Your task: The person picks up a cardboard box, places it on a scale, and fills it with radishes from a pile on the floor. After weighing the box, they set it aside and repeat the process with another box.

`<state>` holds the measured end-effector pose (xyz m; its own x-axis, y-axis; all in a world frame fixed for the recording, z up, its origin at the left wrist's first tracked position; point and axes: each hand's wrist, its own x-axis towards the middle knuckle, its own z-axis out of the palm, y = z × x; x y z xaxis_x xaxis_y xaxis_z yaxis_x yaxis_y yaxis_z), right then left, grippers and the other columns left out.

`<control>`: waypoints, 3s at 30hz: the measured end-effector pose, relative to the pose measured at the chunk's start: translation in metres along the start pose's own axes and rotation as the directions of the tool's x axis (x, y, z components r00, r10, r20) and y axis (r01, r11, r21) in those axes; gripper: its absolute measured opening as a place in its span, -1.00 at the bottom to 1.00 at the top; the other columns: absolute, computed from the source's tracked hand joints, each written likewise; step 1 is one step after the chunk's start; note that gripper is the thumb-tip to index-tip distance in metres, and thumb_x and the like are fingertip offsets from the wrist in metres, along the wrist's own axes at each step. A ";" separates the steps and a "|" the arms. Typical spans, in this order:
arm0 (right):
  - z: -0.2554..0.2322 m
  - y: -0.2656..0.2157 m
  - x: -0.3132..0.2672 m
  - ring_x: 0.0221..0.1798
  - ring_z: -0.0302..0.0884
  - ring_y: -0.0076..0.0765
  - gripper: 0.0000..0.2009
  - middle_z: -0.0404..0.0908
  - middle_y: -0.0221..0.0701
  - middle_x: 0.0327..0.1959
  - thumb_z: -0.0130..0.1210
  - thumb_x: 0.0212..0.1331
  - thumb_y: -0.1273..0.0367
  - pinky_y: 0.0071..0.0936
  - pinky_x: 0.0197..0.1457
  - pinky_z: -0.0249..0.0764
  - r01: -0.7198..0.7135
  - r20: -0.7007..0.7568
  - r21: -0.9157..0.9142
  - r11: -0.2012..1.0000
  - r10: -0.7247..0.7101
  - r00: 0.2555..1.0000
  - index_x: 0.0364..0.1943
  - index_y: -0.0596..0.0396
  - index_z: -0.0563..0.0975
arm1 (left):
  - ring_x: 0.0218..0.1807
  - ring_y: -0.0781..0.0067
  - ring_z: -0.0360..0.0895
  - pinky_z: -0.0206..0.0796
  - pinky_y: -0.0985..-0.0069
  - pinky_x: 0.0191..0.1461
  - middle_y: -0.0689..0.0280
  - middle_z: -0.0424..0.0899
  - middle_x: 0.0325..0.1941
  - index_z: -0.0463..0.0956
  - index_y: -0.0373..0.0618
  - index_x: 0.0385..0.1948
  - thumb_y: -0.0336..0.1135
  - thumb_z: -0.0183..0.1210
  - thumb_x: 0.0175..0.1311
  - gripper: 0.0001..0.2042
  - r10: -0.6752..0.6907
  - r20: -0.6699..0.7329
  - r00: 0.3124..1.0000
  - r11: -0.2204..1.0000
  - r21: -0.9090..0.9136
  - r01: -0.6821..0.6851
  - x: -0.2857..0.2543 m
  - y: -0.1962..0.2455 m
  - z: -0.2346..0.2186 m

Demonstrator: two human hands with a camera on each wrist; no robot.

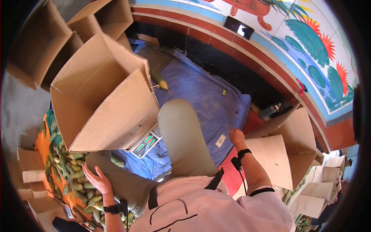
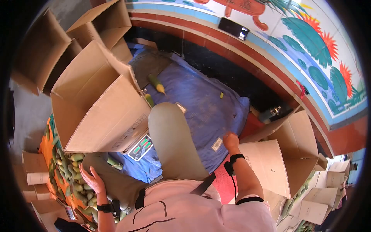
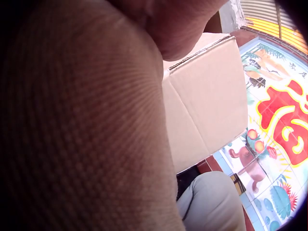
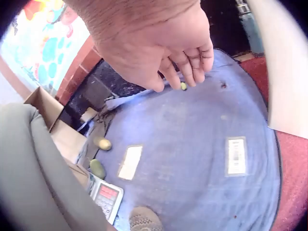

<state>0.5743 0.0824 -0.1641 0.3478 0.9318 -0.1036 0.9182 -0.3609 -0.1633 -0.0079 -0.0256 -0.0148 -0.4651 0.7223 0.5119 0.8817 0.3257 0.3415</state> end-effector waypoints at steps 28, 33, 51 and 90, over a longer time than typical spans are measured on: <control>0.012 0.063 -0.013 -0.12 0.42 -0.05 -0.81 0.50 -0.14 -0.26 -0.06 -0.08 0.41 -0.25 -0.03 0.37 -0.033 -0.105 -0.072 0.997 0.025 0.994 -0.40 0.18 0.53 | 0.26 -0.02 0.12 -0.04 0.20 0.29 -0.02 0.22 0.19 0.17 -0.28 0.13 -0.20 -0.12 0.29 -0.56 0.031 0.008 1.000 0.997 0.064 -0.031 0.001 -0.006 0.008; -0.015 0.048 -0.018 -0.10 0.39 -0.03 -0.83 0.49 -0.14 -0.26 0.01 -0.16 0.44 -0.25 -0.02 0.36 0.000 -0.151 0.001 1.000 0.000 0.989 -0.41 0.17 0.52 | 0.25 -0.02 0.13 -0.03 0.20 0.29 -0.02 0.22 0.19 0.17 -0.29 0.13 -0.20 -0.11 0.29 -0.56 0.034 0.005 0.999 0.998 0.061 -0.035 0.001 -0.004 0.006; -0.231 0.080 -0.110 -0.29 0.49 0.12 -0.34 0.56 -0.04 -0.46 -0.26 0.15 -0.14 -0.15 -0.17 0.39 -0.293 -0.045 0.164 0.942 0.304 0.952 -0.49 0.28 0.52 | 0.22 0.02 0.17 0.02 0.22 0.26 0.00 0.25 0.18 0.19 -0.27 0.13 -0.12 -0.12 0.30 -0.53 0.144 0.009 0.990 0.987 0.067 -0.144 0.015 0.007 0.023; -0.136 -0.013 -0.029 0.02 0.32 -0.05 -0.74 0.45 -0.16 -0.11 0.11 -0.12 0.37 -0.10 0.17 0.13 0.242 -0.403 -0.148 0.959 -0.282 0.871 -0.27 0.16 0.49 | 0.24 -0.02 0.14 -0.01 0.17 0.27 -0.02 0.21 0.20 0.23 -0.25 0.09 -0.20 -0.09 0.27 -0.58 0.153 0.040 0.987 0.981 0.110 -0.157 0.012 0.017 0.011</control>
<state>0.5782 0.0648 -0.0251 0.1205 0.9283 0.3517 0.9927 -0.1150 -0.0368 0.0024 -0.0048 -0.0119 -0.3209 0.7875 0.5262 0.9470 0.2737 0.1680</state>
